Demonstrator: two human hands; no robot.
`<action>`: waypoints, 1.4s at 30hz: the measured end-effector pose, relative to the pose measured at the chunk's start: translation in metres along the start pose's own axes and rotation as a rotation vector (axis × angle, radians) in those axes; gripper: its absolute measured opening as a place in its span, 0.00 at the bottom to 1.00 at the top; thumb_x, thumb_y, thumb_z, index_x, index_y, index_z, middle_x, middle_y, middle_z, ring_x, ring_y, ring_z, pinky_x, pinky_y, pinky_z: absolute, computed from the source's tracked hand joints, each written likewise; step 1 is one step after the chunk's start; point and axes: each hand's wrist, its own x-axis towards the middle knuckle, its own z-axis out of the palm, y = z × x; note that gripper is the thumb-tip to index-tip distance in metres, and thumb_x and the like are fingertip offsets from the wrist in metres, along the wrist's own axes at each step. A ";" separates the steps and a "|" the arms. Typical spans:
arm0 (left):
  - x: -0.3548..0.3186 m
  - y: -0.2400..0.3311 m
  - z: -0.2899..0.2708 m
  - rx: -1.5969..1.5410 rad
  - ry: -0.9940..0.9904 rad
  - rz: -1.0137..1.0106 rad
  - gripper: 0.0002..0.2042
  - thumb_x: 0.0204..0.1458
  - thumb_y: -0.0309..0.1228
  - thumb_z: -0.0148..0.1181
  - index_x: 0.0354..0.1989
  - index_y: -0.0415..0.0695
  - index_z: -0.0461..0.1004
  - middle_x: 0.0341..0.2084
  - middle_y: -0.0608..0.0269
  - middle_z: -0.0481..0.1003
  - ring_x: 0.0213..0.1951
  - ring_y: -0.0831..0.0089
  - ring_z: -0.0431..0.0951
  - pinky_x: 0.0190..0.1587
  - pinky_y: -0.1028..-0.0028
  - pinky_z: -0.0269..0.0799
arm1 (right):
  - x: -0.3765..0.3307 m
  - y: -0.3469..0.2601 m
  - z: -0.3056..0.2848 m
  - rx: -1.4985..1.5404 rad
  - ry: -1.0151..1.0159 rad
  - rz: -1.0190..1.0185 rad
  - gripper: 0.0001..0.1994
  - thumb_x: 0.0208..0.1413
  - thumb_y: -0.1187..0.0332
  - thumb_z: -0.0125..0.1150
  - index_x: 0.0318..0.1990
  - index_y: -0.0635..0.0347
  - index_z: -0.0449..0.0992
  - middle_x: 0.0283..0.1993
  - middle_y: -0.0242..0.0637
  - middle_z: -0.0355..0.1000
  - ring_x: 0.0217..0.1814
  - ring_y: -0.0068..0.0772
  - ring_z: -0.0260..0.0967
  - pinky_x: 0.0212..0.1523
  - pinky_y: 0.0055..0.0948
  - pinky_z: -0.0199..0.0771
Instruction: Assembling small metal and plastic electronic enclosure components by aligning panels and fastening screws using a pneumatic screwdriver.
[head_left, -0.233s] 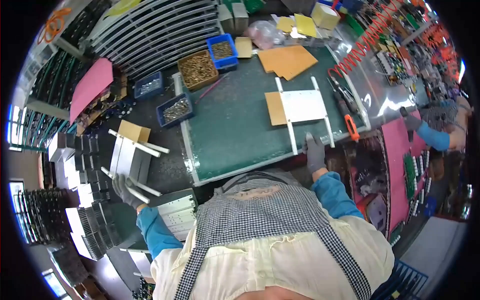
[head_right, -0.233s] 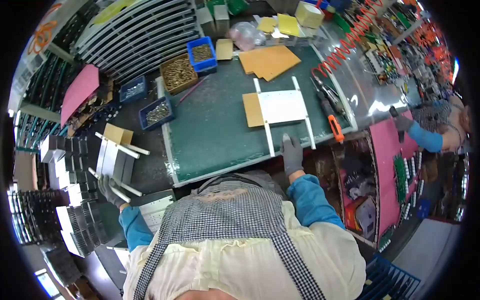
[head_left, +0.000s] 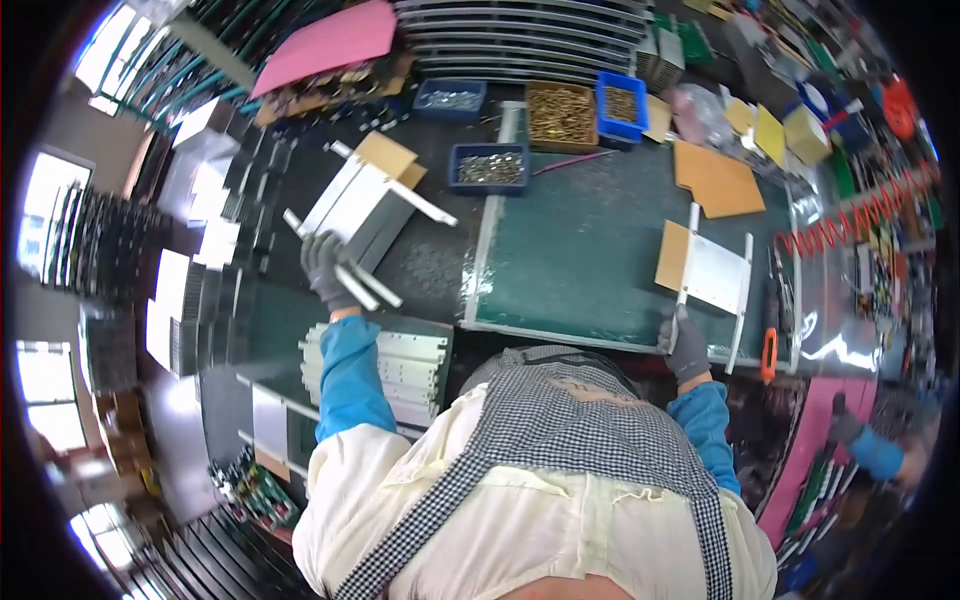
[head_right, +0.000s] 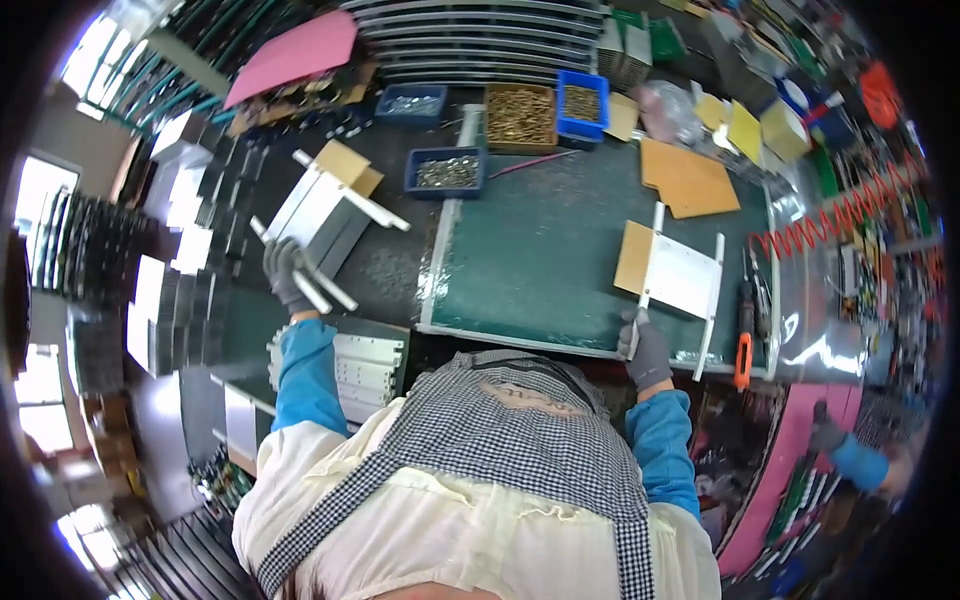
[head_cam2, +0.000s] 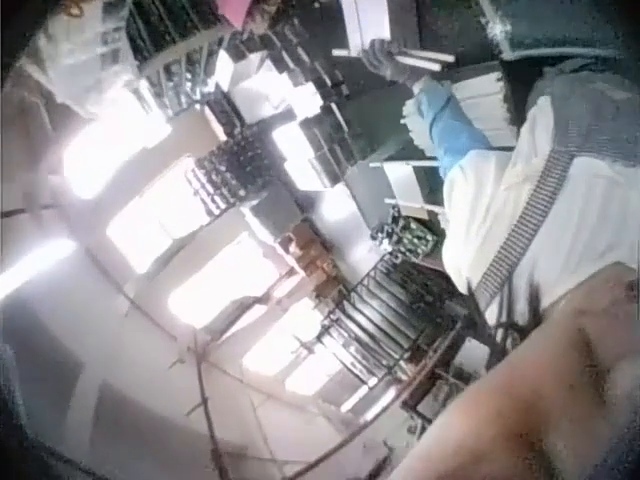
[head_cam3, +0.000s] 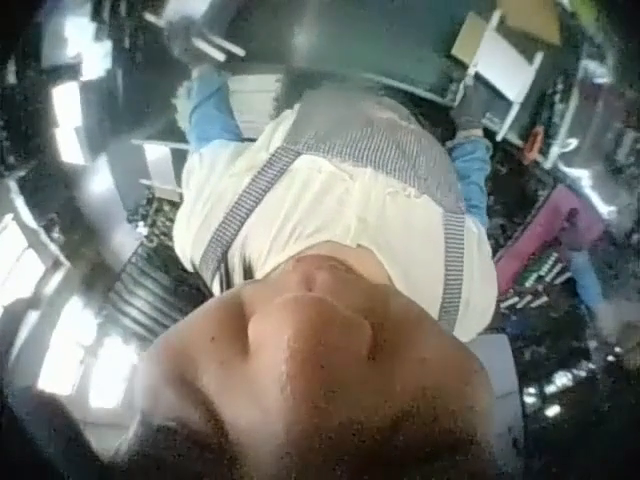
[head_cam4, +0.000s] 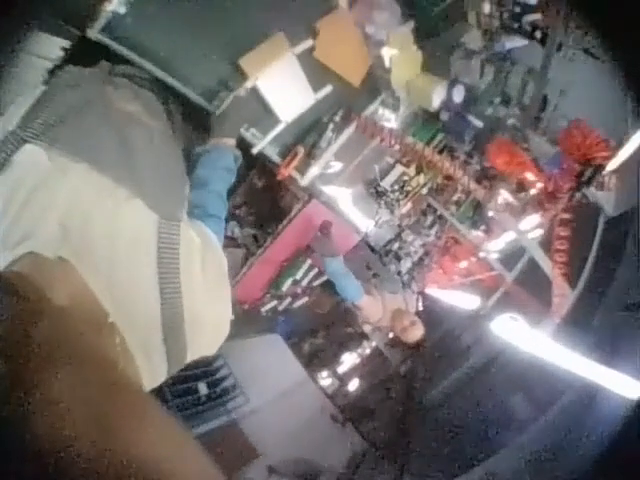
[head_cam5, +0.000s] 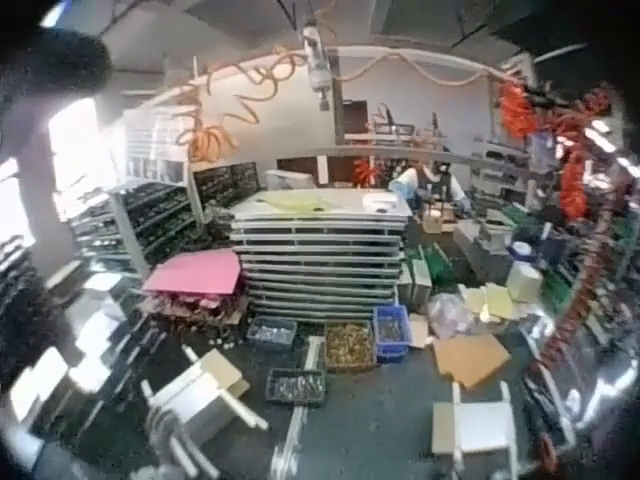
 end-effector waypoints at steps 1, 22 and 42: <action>0.006 0.016 -0.002 0.054 -0.021 0.051 0.10 0.46 0.27 0.59 0.38 0.47 0.77 0.42 0.62 0.77 0.56 0.58 0.69 0.60 0.62 0.65 | 0.006 0.003 0.002 -0.020 -0.021 0.011 0.20 0.65 0.50 0.47 0.46 0.59 0.69 0.22 0.29 0.64 0.19 0.24 0.60 0.19 0.26 0.64; 0.137 0.169 -0.092 -0.806 0.250 -0.663 0.22 0.62 0.42 0.49 0.48 0.29 0.70 0.33 0.48 0.76 0.39 0.62 0.78 0.45 0.62 0.76 | -0.028 -0.027 -0.006 -0.291 0.029 0.070 0.14 0.64 0.57 0.51 0.44 0.58 0.73 0.21 0.26 0.61 0.19 0.17 0.54 0.19 0.21 0.53; 0.071 0.419 0.121 -1.395 -0.619 -0.596 0.15 0.63 0.36 0.53 0.47 0.35 0.74 0.23 0.65 0.75 0.27 0.78 0.73 0.35 0.77 0.69 | -0.214 -0.186 0.054 -2.899 -0.100 -0.110 0.08 0.51 0.65 0.58 0.36 0.49 0.83 0.31 0.29 0.78 0.35 0.34 0.76 0.35 0.41 0.68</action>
